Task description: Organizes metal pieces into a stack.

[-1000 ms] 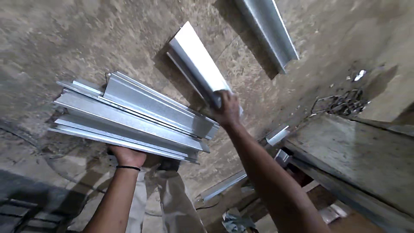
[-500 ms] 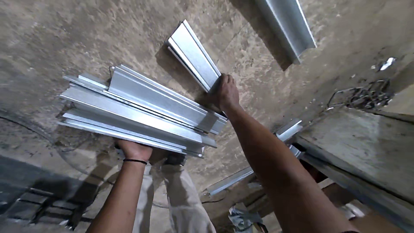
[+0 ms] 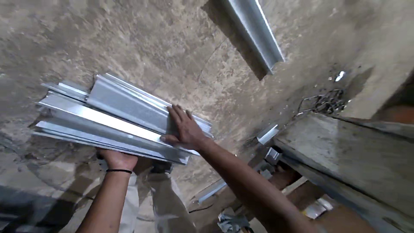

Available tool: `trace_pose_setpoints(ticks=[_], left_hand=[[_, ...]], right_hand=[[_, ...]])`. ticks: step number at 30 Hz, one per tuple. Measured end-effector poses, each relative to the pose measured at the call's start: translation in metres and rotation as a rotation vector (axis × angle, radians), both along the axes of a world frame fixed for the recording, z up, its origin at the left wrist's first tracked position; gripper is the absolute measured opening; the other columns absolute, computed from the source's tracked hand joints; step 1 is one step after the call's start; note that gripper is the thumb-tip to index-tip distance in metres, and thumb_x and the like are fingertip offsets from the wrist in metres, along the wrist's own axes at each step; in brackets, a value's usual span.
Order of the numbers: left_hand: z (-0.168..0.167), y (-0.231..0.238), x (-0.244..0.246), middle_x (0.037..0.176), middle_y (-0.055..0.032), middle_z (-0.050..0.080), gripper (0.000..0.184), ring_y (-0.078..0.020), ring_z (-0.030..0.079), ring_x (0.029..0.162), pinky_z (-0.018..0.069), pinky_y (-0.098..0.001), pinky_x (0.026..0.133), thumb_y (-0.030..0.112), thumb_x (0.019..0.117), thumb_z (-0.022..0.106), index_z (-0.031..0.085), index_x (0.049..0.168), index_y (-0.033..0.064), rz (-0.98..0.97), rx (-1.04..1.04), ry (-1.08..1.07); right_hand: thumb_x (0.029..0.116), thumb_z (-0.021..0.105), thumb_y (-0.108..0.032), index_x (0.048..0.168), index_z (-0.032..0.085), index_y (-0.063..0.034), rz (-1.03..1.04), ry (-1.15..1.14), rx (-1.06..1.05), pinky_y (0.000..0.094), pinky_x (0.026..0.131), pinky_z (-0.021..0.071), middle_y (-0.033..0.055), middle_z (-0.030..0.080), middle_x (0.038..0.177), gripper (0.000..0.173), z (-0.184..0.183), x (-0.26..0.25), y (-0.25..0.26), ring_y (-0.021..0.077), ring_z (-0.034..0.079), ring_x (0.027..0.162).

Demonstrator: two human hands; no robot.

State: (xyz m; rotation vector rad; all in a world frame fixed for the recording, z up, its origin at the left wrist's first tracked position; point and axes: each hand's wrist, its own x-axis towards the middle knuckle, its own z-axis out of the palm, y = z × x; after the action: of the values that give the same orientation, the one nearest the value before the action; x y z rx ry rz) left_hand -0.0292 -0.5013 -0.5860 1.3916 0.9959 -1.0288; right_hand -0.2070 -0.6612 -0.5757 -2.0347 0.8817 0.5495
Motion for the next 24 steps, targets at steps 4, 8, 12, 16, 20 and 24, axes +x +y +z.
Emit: trace_pose_setpoints(ticks=[4, 8, 12, 16, 20, 24], left_hand=[[-0.001, 0.002, 0.000, 0.150, -0.0084, 0.051, 0.091, -0.0310, 0.050, 0.137, 0.0420, -0.0693, 0.105, 0.081, 0.0927, -0.001, 0.038, 0.154, 0.0264, 0.005, -0.005, 0.005], [0.002, -0.001, 0.001, 0.146, -0.0091, 0.055, 0.087, -0.0303, 0.053, 0.133, 0.0443, -0.0672, 0.103, 0.080, 0.0944, 0.002, 0.041, 0.151, 0.0254, 0.020, 0.003, 0.006], [0.003, -0.005, -0.002, 0.140, -0.0107, 0.058, 0.086, -0.0310, 0.057, 0.127, 0.0478, -0.0654, 0.098, 0.078, 0.0958, 0.003, 0.043, 0.147, 0.0226, 0.064, 0.028, -0.051], [0.001, -0.005, -0.004, 0.139, -0.0112, 0.058, 0.085, -0.0309, 0.057, 0.126, 0.0479, -0.0651, 0.097, 0.077, 0.0965, 0.003, 0.044, 0.147, 0.0219, 0.091, 0.024, -0.061], [0.001, -0.005, -0.002, 0.139, -0.0110, 0.059, 0.083, -0.0311, 0.057, 0.126, 0.0477, -0.0656, 0.098, 0.076, 0.0976, 0.005, 0.045, 0.147, 0.0225, 0.092, 0.019, -0.062], [0.000, -0.004, -0.004, 0.140, -0.0106, 0.059, 0.080, -0.0308, 0.057, 0.128, 0.0468, -0.0661, 0.099, 0.074, 0.0990, 0.007, 0.046, 0.147, 0.0232, 0.136, 0.040, -0.032]], right_hand=[[0.0958, 0.051, -0.067, 0.161, 0.035, -0.0174, -0.099, -0.055, 0.184, 0.0615, 0.118, 0.0320, 0.0132, 0.037, 0.163, 0.083, 0.004, -0.001, -0.026, 0.0318, 0.038, 0.149], [0.1005, 0.064, -0.033, 0.161, 0.026, -0.0079, -0.306, 0.167, -0.117, 0.0584, 0.109, 0.0454, 0.0233, 0.041, 0.158, 0.076, -0.002, -0.006, -0.134, 0.0401, 0.052, 0.137], [0.0837, 0.074, -0.011, 0.162, 0.009, 0.0027, -0.492, 0.417, -0.449, 0.0590, 0.119, 0.0317, 0.0310, 0.014, 0.166, 0.103, -0.041, -0.038, -0.258, 0.0479, 0.023, 0.152], [0.0847, 0.072, -0.017, 0.151, 0.037, -0.0004, -0.528, 0.538, -0.492, 0.0749, 0.102, 0.0387, 0.0326, 0.041, 0.151, 0.078, -0.053, -0.047, -0.275, 0.0540, 0.043, 0.137], [0.0996, 0.057, -0.024, 0.132, 0.059, -0.0066, -0.322, 0.485, -0.415, 0.0777, 0.084, 0.0464, 0.0306, 0.061, 0.129, 0.037, -0.033, -0.034, -0.212, 0.0567, 0.061, 0.111], [0.1050, 0.049, -0.023, 0.129, 0.064, -0.0118, -0.123, 0.263, -0.370, 0.0665, 0.075, 0.0540, 0.0224, 0.066, 0.121, 0.030, -0.007, -0.014, -0.134, 0.0459, 0.068, 0.099]])
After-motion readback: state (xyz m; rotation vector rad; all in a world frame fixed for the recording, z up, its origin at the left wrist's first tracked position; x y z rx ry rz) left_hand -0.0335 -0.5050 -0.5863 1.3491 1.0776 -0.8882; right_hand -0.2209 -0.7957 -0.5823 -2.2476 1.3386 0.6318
